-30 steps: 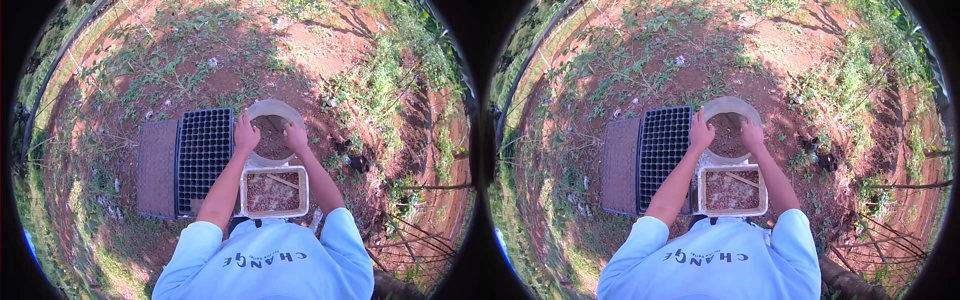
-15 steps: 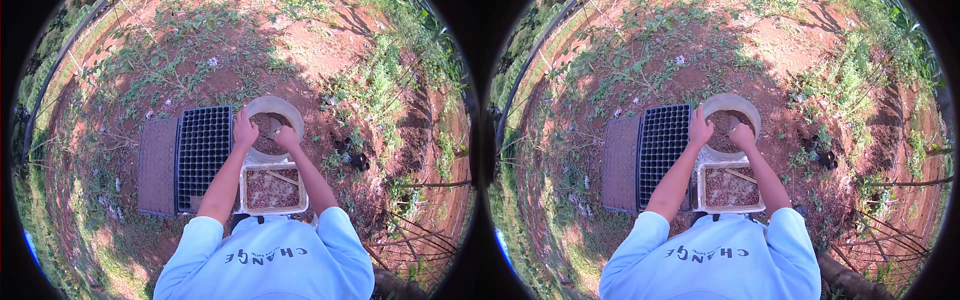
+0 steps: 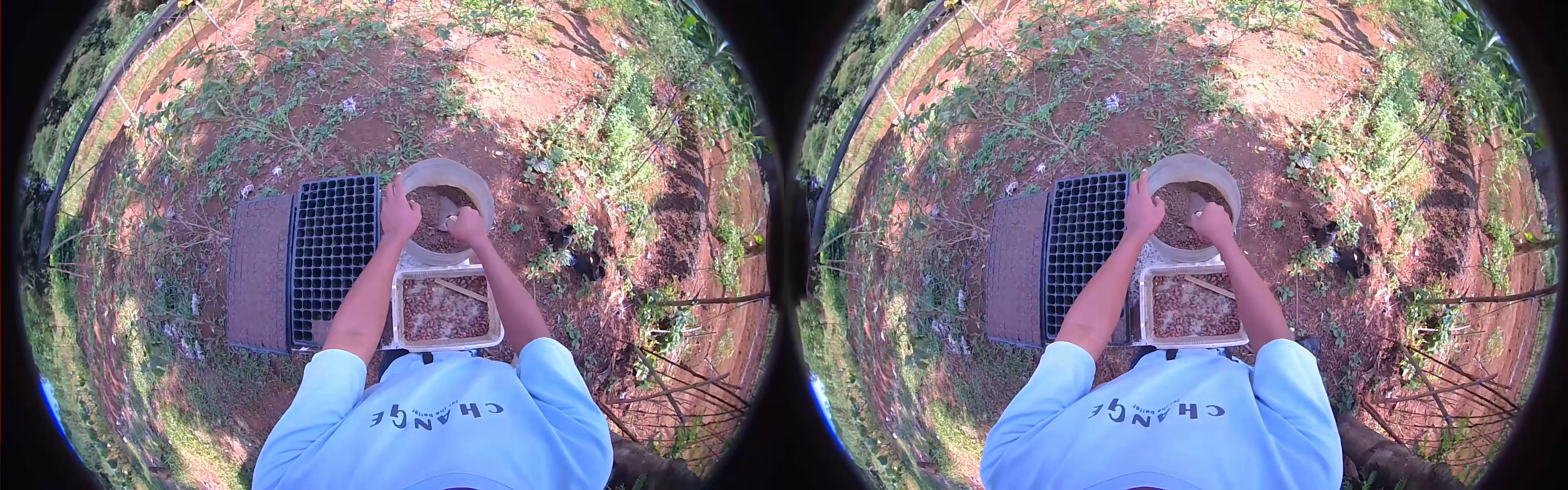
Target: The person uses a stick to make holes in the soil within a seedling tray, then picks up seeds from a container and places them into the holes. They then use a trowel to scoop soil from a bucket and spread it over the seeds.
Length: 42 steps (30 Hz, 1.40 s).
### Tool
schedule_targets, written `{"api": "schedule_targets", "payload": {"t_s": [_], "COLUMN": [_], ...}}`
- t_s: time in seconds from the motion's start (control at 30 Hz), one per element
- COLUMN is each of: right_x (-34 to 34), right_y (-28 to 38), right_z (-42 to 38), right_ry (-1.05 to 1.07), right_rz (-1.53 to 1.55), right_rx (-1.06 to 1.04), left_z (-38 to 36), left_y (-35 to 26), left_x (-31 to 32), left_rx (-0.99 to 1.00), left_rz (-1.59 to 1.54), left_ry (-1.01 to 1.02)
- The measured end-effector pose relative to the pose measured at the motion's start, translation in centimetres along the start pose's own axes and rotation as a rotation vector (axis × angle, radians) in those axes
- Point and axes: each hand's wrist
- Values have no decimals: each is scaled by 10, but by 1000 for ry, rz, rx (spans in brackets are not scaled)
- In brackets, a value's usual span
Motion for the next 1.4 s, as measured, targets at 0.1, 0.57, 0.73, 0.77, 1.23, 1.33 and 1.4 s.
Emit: {"api": "schedule_targets", "payload": {"t_s": [0.1,0.57,0.73,0.77,1.23,1.33,1.4], "right_x": [-6,0,-4,-3,-8,-6,-2], "right_y": [8,34,27,25,27,26,25], "right_z": [0,-29,-27,-26,-26,-27,-27], "right_ry": [134,-32,-14,-15,32,19,-7], "right_rz": [159,-289,-258,-261,-117,-127,-141], "right_rx": [153,-193,-180,-180,-57,-70,-97], "left_z": [0,0,0,0,0,0,-1], "left_y": [-1,2,2,1,3,3,3], "left_x": [-1,-1,-1,-2,0,-1,0], "left_rx": [-24,-12,-15,-15,-34,-28,-22], "left_rz": [19,36,36,40,28,18,8], "left_ry": [20,19,37,40,37,28,23]}}
Point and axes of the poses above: each hand's wrist, its own z-axis towards the middle knuckle, its own x-axis out of the palm, y = z × x, and after that the axes turned 14 degrees about z, right-handed
